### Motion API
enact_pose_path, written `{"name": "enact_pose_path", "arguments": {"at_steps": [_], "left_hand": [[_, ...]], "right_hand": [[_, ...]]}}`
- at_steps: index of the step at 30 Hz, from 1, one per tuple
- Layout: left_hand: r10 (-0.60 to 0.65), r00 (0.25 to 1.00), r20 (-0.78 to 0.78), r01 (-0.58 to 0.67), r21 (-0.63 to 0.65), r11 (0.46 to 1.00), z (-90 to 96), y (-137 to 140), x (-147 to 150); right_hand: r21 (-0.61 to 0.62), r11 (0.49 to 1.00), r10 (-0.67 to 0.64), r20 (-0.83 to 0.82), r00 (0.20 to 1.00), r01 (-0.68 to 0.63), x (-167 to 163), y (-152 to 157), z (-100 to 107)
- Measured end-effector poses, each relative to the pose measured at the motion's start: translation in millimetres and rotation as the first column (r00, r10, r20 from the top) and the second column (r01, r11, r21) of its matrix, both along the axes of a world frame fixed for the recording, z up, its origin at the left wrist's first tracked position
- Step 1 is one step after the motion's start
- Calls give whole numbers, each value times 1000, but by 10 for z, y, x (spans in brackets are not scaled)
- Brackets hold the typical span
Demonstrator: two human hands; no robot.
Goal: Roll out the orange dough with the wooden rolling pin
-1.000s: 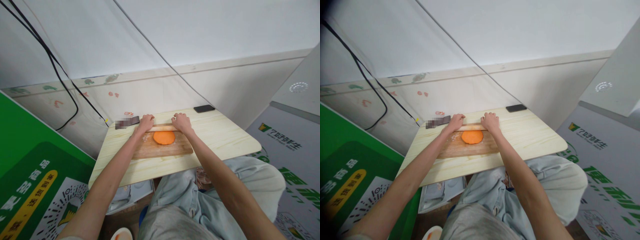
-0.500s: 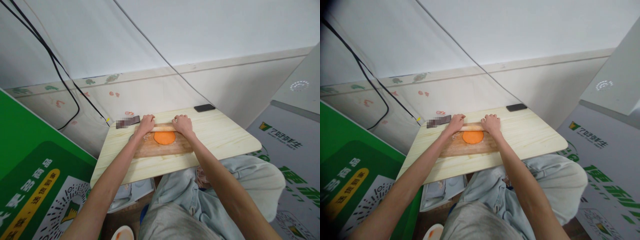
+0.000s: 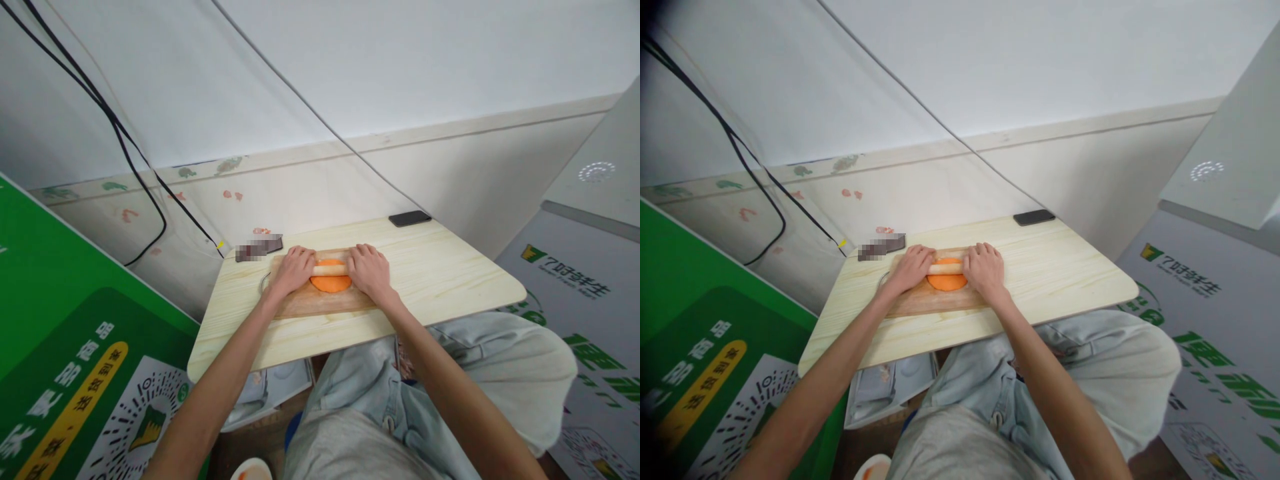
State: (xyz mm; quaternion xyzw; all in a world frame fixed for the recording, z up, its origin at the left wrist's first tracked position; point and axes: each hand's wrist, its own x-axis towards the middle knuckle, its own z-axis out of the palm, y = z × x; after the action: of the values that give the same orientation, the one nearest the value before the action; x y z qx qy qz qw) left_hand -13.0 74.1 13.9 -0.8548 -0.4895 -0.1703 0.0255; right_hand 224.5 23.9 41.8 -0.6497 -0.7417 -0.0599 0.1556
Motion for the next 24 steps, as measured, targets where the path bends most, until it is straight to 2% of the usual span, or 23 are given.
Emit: {"name": "enact_pose_path", "arguments": {"at_steps": [5,13,16,19,24], "left_hand": [[-83,997,4,83,92,992,-19,-276,-30],[-25,994,106,16,82,996,-91,-629,-77],[-41,996,85,33,86,996,-87,-564,-65],[-37,998,56,32,84,996,-91,-371,-27],[149,981,124,-158,70,985,-125,21,22]], "right_hand": [[60,997,46,-13,999,-45,8,-203,-91],[104,991,89,-30,996,-85,26,-445,-218],[80,993,92,-12,996,-90,41,-368,-194],[37,995,94,10,996,-94,46,-199,-125],[-53,995,88,65,994,-85,45,126,-11]]}}
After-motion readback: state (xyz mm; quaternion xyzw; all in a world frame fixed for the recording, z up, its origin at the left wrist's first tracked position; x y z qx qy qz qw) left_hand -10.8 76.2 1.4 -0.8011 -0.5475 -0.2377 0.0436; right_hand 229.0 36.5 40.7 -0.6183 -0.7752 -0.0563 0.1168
